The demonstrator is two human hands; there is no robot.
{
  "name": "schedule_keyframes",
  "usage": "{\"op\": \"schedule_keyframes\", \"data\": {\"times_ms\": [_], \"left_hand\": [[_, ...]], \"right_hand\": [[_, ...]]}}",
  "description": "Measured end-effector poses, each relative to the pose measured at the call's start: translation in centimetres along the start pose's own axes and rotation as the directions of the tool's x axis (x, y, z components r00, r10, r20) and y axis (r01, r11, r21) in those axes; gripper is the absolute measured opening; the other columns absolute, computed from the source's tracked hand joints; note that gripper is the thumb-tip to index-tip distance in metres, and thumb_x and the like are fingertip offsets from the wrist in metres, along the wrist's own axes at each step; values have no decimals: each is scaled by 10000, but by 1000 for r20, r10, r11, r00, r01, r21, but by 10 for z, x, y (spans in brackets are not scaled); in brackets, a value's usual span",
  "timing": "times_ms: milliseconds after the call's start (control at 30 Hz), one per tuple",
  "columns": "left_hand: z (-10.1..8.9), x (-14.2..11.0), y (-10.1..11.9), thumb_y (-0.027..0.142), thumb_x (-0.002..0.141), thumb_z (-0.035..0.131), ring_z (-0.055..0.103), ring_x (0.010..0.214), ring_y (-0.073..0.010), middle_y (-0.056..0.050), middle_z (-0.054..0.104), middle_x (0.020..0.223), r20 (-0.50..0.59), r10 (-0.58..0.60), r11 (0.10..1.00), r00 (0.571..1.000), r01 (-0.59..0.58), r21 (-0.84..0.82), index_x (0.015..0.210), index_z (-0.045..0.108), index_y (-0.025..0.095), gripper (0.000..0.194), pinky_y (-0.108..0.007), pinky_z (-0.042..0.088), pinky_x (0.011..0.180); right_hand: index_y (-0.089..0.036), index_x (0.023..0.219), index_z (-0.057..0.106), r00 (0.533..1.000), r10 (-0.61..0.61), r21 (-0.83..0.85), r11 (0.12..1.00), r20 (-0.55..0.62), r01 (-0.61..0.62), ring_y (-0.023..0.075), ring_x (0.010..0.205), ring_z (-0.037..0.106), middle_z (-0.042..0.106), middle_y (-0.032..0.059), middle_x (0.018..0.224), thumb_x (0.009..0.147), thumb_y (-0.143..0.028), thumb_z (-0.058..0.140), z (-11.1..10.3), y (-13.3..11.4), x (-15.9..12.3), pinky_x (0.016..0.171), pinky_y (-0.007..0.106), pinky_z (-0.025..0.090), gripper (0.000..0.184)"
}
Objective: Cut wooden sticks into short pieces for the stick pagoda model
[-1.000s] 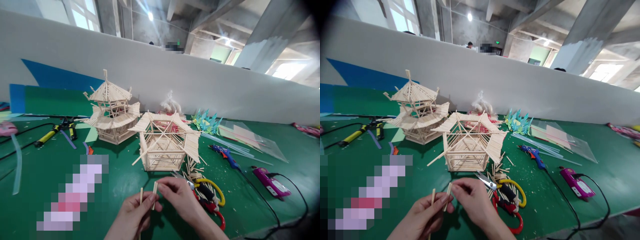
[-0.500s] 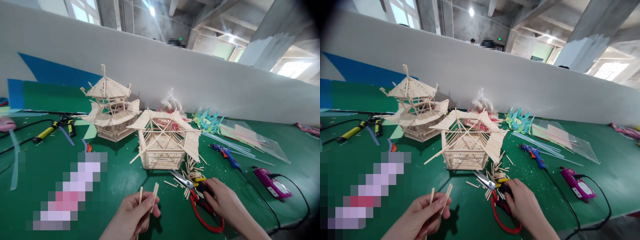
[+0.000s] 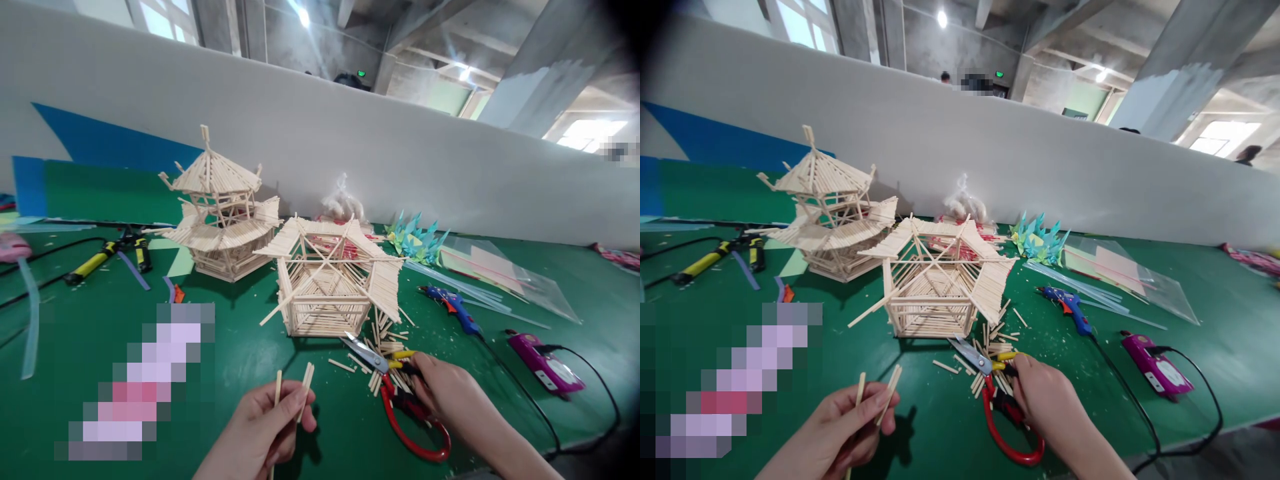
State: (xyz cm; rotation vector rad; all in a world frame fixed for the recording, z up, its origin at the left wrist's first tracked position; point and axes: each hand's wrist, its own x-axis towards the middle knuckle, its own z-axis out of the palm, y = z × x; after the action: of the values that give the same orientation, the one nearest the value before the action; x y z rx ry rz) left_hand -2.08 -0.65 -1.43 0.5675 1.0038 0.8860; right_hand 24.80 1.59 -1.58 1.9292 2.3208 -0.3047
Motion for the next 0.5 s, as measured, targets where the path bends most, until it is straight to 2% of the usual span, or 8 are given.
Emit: {"op": "schedule_keyframes", "data": {"times_ms": [167,367,500], "left_hand": [[3,-2,1,328,644,664,244,295,20,10,602,499,-20,-8,1000,1000,8,-21,643,633,121,210,-203,97,382],[3,-1,2,355,597,690,239,282,21,8,594,476,-52,-18,999,998,17,-30,619,623,119,247,-205,94,380],[5,-5,5,335,616,684,236,297,20,9,589,488,-59,5,999,998,-8,-45,618,614,119,227,-203,91,390]], "right_hand": [[-202,843,420,1000,-21,145,989,6,20,205,657,575,601,36,735,798,-160,320,-1,2,-1,580,293,376,117],[-214,917,421,1000,-10,352,936,26,1,199,779,564,599,36,852,773,-178,338,-12,-2,-2,683,309,386,170],[-195,996,457,997,-5,398,917,71,-23,216,893,542,582,69,985,675,-155,403,-21,-3,-1,778,331,383,328]]}}
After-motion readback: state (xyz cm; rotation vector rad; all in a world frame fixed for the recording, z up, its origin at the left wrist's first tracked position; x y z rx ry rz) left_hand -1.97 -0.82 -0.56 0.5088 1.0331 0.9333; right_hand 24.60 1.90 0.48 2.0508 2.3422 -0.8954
